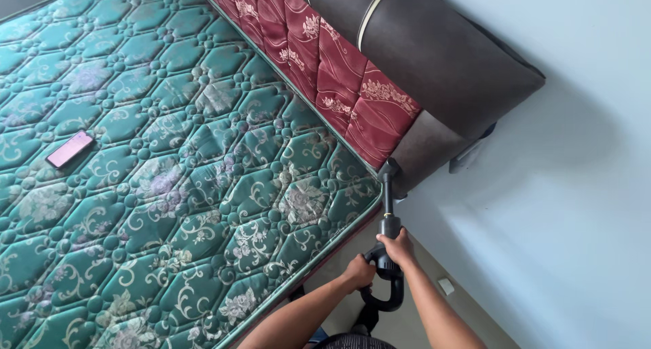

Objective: The person vacuums the headboard of a bed using a handheld vacuum cleaner, moving the nozzle along the sides and top of the headboard.

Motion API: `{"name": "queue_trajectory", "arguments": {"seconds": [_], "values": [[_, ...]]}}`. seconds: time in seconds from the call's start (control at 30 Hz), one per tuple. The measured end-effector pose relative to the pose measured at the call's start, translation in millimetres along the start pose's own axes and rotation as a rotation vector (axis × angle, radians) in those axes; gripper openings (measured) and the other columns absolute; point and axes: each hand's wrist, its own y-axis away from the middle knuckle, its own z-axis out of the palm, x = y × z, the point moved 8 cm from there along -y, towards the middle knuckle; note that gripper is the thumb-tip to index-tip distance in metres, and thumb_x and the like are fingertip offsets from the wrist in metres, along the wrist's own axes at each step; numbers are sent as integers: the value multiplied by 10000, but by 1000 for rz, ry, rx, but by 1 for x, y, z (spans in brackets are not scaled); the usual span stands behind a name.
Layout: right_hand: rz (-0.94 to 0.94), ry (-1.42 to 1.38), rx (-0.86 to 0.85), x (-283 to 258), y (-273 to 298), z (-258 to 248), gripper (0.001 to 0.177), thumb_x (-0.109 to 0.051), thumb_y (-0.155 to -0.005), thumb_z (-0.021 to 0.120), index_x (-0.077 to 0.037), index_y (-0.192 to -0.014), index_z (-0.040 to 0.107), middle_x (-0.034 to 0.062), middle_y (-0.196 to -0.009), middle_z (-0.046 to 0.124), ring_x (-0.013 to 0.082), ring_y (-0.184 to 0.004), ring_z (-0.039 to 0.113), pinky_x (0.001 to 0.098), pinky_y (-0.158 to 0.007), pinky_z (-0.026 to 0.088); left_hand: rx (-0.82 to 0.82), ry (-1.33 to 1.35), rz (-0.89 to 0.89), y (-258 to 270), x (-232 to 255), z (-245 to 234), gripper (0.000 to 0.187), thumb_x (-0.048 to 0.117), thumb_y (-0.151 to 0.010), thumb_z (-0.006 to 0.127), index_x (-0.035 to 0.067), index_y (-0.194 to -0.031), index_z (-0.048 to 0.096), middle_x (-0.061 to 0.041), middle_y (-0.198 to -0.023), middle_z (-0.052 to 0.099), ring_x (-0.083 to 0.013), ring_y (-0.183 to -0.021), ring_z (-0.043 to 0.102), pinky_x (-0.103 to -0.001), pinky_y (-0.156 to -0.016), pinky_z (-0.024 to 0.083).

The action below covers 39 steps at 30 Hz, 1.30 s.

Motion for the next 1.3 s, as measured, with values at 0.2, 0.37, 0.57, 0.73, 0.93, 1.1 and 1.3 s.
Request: {"name": "queue_trajectory", "arguments": {"seconds": [0.2, 0.37, 0.57, 0.73, 0.93, 1.1, 1.3], "values": [[172, 120, -95, 9, -16, 25, 893, -465, -735, 797, -36, -1429, 435, 238, -1221, 692, 387, -1058, 759, 446, -909, 626, -84, 56, -92, -36, -18, -4, 235, 124, -983, 571, 46, -1191, 495, -125, -886, 627, -217, -683, 658, -421, -586, 613], [131, 207, -45, 3, -25, 32, 907, -516, -741, 832, -11, -1398, 463, 268, -1256, 672, 406, -1138, 691, 457, -977, 567, -185, 90, -96, -63, -30, -8, 115, 93, -952, 563, -20, -957, 587, -116, -783, 614, -232, -643, 660, -416, -553, 610], [102, 118, 3, -4, -18, 33, 848, -491, -752, 815, -12, -1376, 496, 277, -1233, 679, 415, -1120, 695, 460, -960, 571, -117, 50, -66, -57, -23, -20, 183, 87, -928, 544, -25, -1068, 580, -125, -783, 641, -227, -613, 670, -401, -517, 609], [76, 26, 78, -36, 18, 7, 719, -474, -757, 786, -53, -1300, 574, 230, -1137, 729, 393, -1040, 732, 472, -903, 593, -39, -20, 25, -17, 4, -38, 384, 100, -916, 557, 26, -1288, 491, -128, -805, 657, -238, -615, 679, -394, -504, 588], [-25, -94, 186, -88, 67, -39, 602, -438, -757, 792, -71, -1211, 644, 181, -1063, 758, 350, -978, 752, 460, -855, 596, -48, -63, 197, 32, 43, -44, 405, 124, -951, 623, -38, -1295, 486, -110, -851, 671, -212, -625, 699, -383, -512, 630], [-117, -200, 262, -111, 90, -67, 623, -390, -767, 796, -74, -1275, 621, 163, -1080, 752, 328, -978, 749, 442, -870, 581, -6, -90, 354, 85, 84, -50, 444, 97, -934, 625, -95, -1309, 487, -190, -846, 691, -256, -586, 714, -384, -483, 616], [-185, -254, 283, -142, 117, -106, 641, -404, -791, 790, -74, -1314, 618, 151, -1130, 742, 304, -1037, 729, 420, -905, 563, 76, -174, 451, 147, 128, -53, 492, 97, -901, 609, -61, -1338, 445, -202, -792, 695, -275, -563, 711, -383, -488, 603]]}}
